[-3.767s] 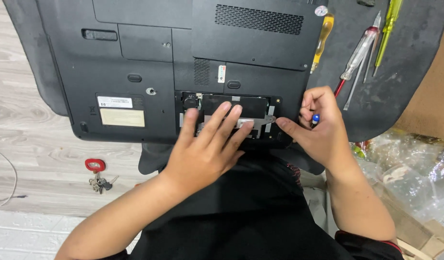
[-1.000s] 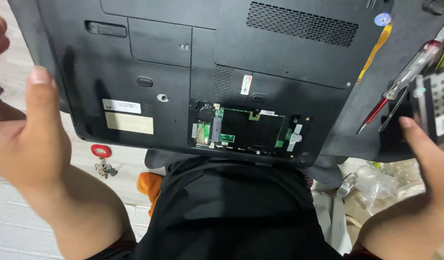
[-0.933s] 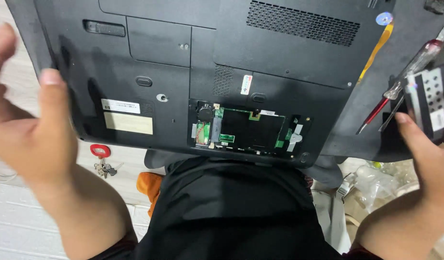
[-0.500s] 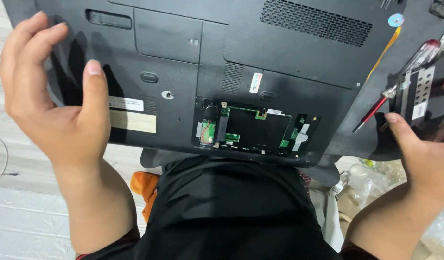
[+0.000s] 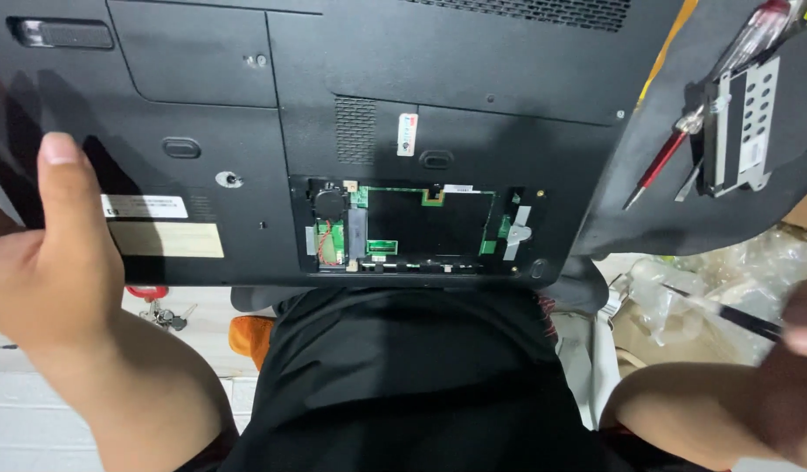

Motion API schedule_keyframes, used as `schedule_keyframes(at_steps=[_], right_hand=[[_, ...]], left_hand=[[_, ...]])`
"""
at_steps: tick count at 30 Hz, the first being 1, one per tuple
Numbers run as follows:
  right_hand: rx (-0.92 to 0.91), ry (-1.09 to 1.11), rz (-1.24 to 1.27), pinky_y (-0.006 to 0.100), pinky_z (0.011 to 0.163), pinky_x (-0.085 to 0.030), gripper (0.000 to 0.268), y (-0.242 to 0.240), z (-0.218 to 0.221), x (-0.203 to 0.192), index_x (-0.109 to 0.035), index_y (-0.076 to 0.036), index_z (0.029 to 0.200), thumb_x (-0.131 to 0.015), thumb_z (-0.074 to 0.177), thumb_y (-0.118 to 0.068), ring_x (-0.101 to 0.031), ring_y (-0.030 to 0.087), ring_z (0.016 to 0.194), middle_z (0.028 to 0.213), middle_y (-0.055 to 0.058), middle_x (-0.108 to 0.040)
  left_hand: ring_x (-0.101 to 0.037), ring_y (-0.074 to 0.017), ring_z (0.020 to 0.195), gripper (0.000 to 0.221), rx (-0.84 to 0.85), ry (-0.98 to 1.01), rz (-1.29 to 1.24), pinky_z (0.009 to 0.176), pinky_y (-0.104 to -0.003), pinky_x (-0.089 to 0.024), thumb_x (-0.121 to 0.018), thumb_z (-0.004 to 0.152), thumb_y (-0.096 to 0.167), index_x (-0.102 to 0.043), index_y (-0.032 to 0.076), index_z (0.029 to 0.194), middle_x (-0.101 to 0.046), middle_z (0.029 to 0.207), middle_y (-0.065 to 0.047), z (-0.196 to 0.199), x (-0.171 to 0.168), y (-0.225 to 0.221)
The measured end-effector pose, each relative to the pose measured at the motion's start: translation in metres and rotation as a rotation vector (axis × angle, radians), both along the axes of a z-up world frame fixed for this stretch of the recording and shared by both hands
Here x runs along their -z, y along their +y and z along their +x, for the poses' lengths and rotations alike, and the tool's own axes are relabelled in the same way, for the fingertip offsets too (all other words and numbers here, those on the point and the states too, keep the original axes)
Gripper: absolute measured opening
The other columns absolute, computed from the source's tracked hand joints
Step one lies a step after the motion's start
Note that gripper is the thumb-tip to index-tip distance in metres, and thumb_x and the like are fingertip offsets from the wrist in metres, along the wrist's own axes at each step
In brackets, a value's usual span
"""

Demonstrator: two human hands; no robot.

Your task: Disassembling the base of a laptop by removing the battery, hard drive, and internal ribbon cables.

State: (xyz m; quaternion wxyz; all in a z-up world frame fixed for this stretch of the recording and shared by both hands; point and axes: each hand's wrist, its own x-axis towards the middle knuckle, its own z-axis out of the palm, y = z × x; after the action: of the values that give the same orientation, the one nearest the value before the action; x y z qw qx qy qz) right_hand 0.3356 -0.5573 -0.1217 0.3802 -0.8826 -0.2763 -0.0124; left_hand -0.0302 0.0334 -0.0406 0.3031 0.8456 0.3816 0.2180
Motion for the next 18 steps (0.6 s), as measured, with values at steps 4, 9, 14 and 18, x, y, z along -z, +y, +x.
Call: schedule_keyframes(at_steps=[4,9,14,18], right_hand=[[-0.337,0.073,0.187,0.029,0.070,-0.038,0.031,0.185,-0.063,-0.090,-0.031,-0.014,0.097,-0.058,0.089,-0.004,-0.039,0.018,0.069,0.083,0.002,-0.043],[-1.028,0.456,0.218,0.039,0.112,-0.057,0.049,0.257,-0.064,-0.088,-0.048,-0.014,0.133,-0.069,0.088,-0.007,-0.069,0.023,0.119,0.121,0.007,-0.069],[-0.609,0.268,0.423,0.036,0.062,-0.066,0.015,0.299,-0.105,-0.075,-0.047,-0.005,0.093,-0.061,0.090,-0.009,-0.064,0.029,0.080,0.079,0.017,-0.063],[-0.610,0.187,0.372,0.037,0.067,-0.060,0.017,0.294,-0.108,-0.074,-0.044,-0.010,0.092,-0.059,0.086,-0.003,-0.062,0.031,0.079,0.074,0.012,-0.062]], left_hand=[[-0.048,-0.0458,0.140,0.026,-0.028,-0.034,0.031,0.126,-0.052,-0.038,-0.053,0.119,-0.023,-0.046,-0.025,0.143,-0.048,0.146,-0.034,0.008,-0.001,-0.003],[-0.048,-0.0424,0.138,0.027,-0.026,-0.064,0.013,0.123,-0.051,-0.042,-0.053,0.118,-0.020,-0.046,-0.017,0.144,-0.049,0.145,-0.029,0.015,-0.011,-0.001],[-0.047,-0.0482,0.143,0.027,0.028,-0.029,0.054,0.126,-0.054,-0.036,-0.057,0.112,-0.012,-0.052,-0.018,0.138,-0.047,0.148,-0.036,0.021,-0.024,0.007],[-0.049,-0.0513,0.136,0.025,0.092,-0.066,0.129,0.119,-0.058,-0.040,-0.059,0.112,-0.008,-0.054,-0.022,0.132,-0.050,0.140,-0.041,0.021,-0.025,0.015]])
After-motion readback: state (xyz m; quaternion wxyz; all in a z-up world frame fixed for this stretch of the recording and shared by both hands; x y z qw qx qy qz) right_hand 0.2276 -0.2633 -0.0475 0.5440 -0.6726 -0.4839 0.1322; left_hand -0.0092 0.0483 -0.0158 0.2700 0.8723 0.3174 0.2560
